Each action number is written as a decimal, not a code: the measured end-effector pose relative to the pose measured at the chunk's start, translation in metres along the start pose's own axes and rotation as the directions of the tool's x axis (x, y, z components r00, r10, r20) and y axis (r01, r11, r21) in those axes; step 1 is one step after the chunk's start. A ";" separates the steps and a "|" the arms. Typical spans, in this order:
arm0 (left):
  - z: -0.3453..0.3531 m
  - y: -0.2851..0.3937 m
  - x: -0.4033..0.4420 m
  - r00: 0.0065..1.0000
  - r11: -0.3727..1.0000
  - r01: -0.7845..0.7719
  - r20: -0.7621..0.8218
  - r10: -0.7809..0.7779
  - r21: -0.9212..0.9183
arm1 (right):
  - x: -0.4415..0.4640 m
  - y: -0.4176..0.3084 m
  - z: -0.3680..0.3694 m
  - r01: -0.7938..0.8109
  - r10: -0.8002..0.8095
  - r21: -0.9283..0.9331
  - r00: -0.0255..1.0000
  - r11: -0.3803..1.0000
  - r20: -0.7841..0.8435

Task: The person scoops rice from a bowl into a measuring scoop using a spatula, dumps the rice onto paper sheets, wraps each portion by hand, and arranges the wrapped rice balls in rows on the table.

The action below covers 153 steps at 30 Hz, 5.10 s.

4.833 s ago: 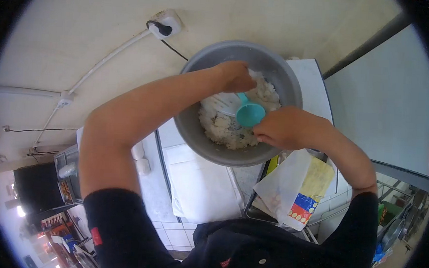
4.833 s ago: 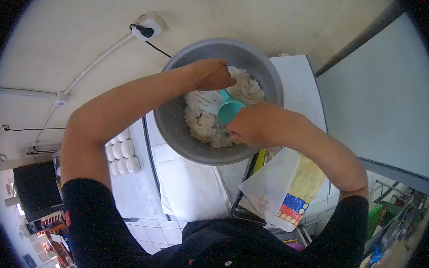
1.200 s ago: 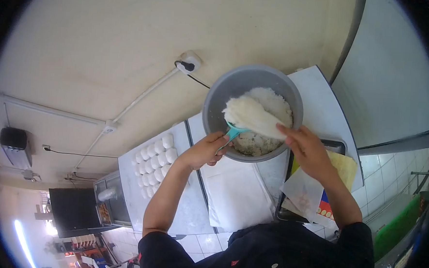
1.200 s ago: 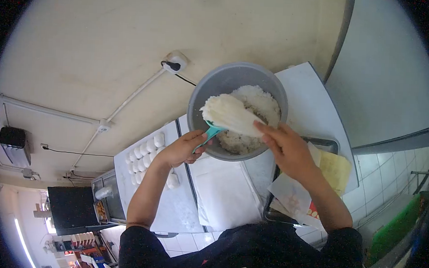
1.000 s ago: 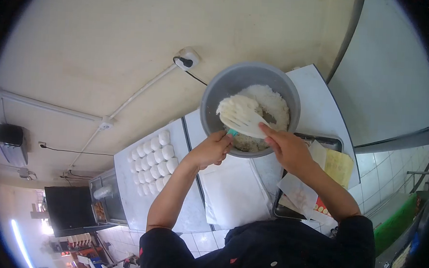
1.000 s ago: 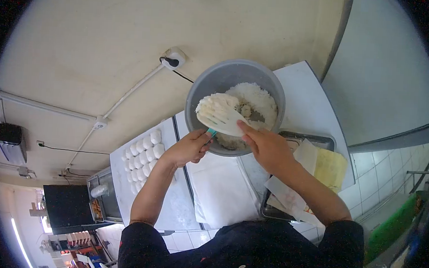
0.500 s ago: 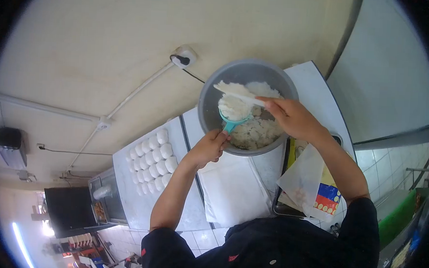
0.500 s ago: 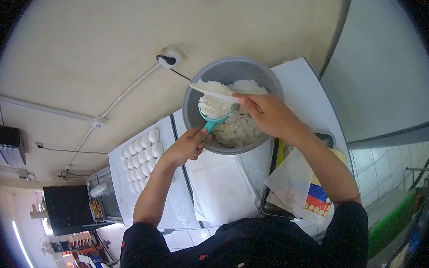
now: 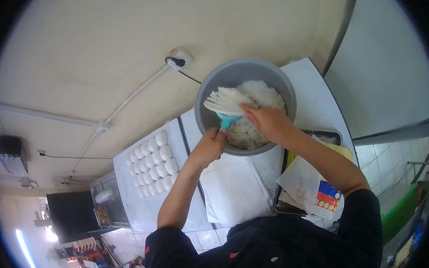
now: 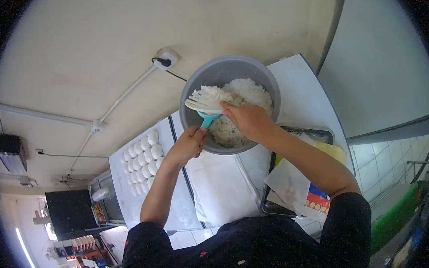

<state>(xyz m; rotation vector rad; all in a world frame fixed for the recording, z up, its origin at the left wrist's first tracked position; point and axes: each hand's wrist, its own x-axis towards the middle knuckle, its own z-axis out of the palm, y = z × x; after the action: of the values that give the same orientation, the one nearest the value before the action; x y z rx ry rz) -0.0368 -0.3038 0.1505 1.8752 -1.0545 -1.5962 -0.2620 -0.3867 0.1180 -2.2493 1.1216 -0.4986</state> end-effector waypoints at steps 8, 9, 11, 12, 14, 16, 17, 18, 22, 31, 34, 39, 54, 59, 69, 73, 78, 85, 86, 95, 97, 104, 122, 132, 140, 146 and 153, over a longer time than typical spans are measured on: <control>-0.008 -0.002 -0.015 0.998 0.999 -0.014 -0.057 0.011 -0.051 | 0.032 0.028 -0.019 -0.012 0.035 0.152 0.988 0.988 -0.148; -0.011 -0.003 -0.016 0.998 0.997 -0.015 -0.054 0.012 -0.069 | 0.020 0.008 -0.031 -0.002 0.021 0.140 0.991 0.990 -0.132; -0.016 -0.002 -0.012 1.000 0.991 -0.012 -0.023 0.009 -0.131 | 0.001 -0.016 -0.027 0.043 -0.030 0.116 0.993 0.992 -0.113; -0.017 -0.002 -0.011 1.000 0.988 -0.006 0.001 0.006 -0.156 | -0.013 -0.025 -0.019 0.071 -0.059 0.111 0.993 0.991 -0.103; -0.016 0.007 -0.017 1.000 0.988 -0.017 0.001 0.018 -0.150 | -0.018 -0.029 -0.013 0.077 -0.069 0.066 0.991 0.995 -0.113; -0.010 0.007 -0.020 0.999 0.993 -0.025 -0.037 0.021 -0.115 | -0.017 -0.026 0.000 0.026 -0.026 -0.006 0.990 1.000 -0.142; -0.010 0.003 -0.018 1.000 0.992 -0.019 -0.025 0.016 -0.126 | -0.014 -0.019 0.011 0.046 -0.049 -0.021 0.985 0.999 -0.167; -0.011 -0.004 -0.013 1.000 0.991 -0.016 -0.013 0.015 -0.134 | -0.004 -0.009 0.022 0.068 -0.074 -0.038 0.978 0.997 -0.196; -0.011 -0.016 -0.019 0.998 0.983 -0.050 -0.045 0.043 -0.176 | 0.024 -0.008 0.003 -0.050 0.047 -0.048 0.996 0.998 -0.071; -0.035 -0.059 -0.123 0.972 0.938 -0.189 -0.190 0.137 -0.291 | 0.008 -0.009 -0.052 -0.043 0.035 0.540 0.999 0.840 0.026; -0.030 -0.095 -0.152 0.954 0.917 -0.193 -0.283 0.093 -0.348 | -0.043 -0.062 -0.083 -0.100 -0.090 0.989 0.990 0.106 0.110; -0.022 -0.170 -0.184 0.955 0.844 -0.223 -0.282 0.090 -0.487 | -0.119 -0.145 -0.087 0.104 -0.389 0.980 0.921 0.168 -0.031; -0.022 -0.273 -0.289 0.947 0.873 -0.201 -0.316 0.058 -0.444 | -0.261 -0.355 -0.065 -0.353 -0.444 0.797 0.888 -0.490 0.120; -0.036 -0.304 -0.310 0.947 0.831 -0.202 -0.320 0.030 -0.519 | -0.228 -0.358 -0.036 -0.341 -0.413 0.793 0.902 -0.506 0.124; -0.046 -0.333 -0.337 0.936 0.830 -0.195 -0.351 -0.001 -0.522 | -0.287 -0.414 -0.031 -0.436 -0.508 0.727 0.850 -0.531 0.139; -0.045 -0.356 -0.327 0.923 0.879 -0.193 -0.384 0.012 -0.435 | -0.271 -0.405 -0.022 -0.400 -0.446 0.732 0.883 -0.551 0.147; -0.044 -0.355 -0.328 0.932 0.822 -0.184 -0.361 -0.027 -0.538 | -0.232 -0.375 -0.005 -0.321 -0.314 0.761 0.935 -0.564 0.162; -0.040 -0.363 -0.313 0.942 0.811 -0.252 -0.327 0.079 -0.528 | -0.252 -0.384 -0.008 -0.376 -0.510 0.716 0.860 -0.588 0.034; -0.039 -0.370 -0.312 0.939 0.811 -0.278 -0.322 0.117 -0.515 | -0.261 -0.389 -0.009 -0.400 -0.524 0.699 0.851 -0.593 0.042; -0.017 -0.334 -0.313 0.930 0.802 -0.091 -0.338 -0.144 -0.591 | -0.286 -0.387 -0.009 -0.459 -0.517 0.617 0.850 -0.640 0.096; -0.012 -0.319 -0.317 0.934 0.819 -0.063 -0.324 -0.154 -0.570 | -0.287 -0.383 -0.009 -0.449 -0.503 0.607 0.859 -0.656 0.092; 0.009 -0.338 -0.287 0.927 0.870 -0.206 -0.375 0.027 -0.448 | -0.292 -0.365 0.004 -0.381 -0.391 0.580 0.913 -0.720 0.114; 0.074 -0.399 -0.192 0.727 0.769 -0.546 -0.270 0.632 0.333 | -0.287 -0.134 0.269 -0.470 0.590 0.813 0.781 0.343 0.203; 0.086 -0.447 -0.157 0.826 0.621 -0.098 -0.285 0.487 0.777 | -0.293 -0.091 0.330 0.006 -0.042 -0.378 0.995 0.926 -0.085; 0.085 -0.453 -0.156 0.799 0.615 -0.154 -0.269 0.538 0.774 | -0.292 -0.112 0.329 -0.127 0.096 -0.323 0.989 0.938 -0.110; 0.074 -0.459 -0.179 0.824 0.570 -0.283 -0.109 0.557 0.771 | -0.263 -0.132 0.266 -0.118 0.085 -0.104 0.957 0.987 -0.278; 0.083 -0.457 -0.176 0.870 0.580 -0.281 -0.053 0.490 0.764 | -0.095 -0.120 0.113 -0.060 -0.263 -0.430 0.712 0.901 -0.651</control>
<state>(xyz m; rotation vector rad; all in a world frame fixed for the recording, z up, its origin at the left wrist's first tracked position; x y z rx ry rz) -0.0056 0.1210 -0.1056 2.0133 -2.0331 -0.6396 -0.1829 -0.2145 0.1004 -2.5789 1.5942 -1.3674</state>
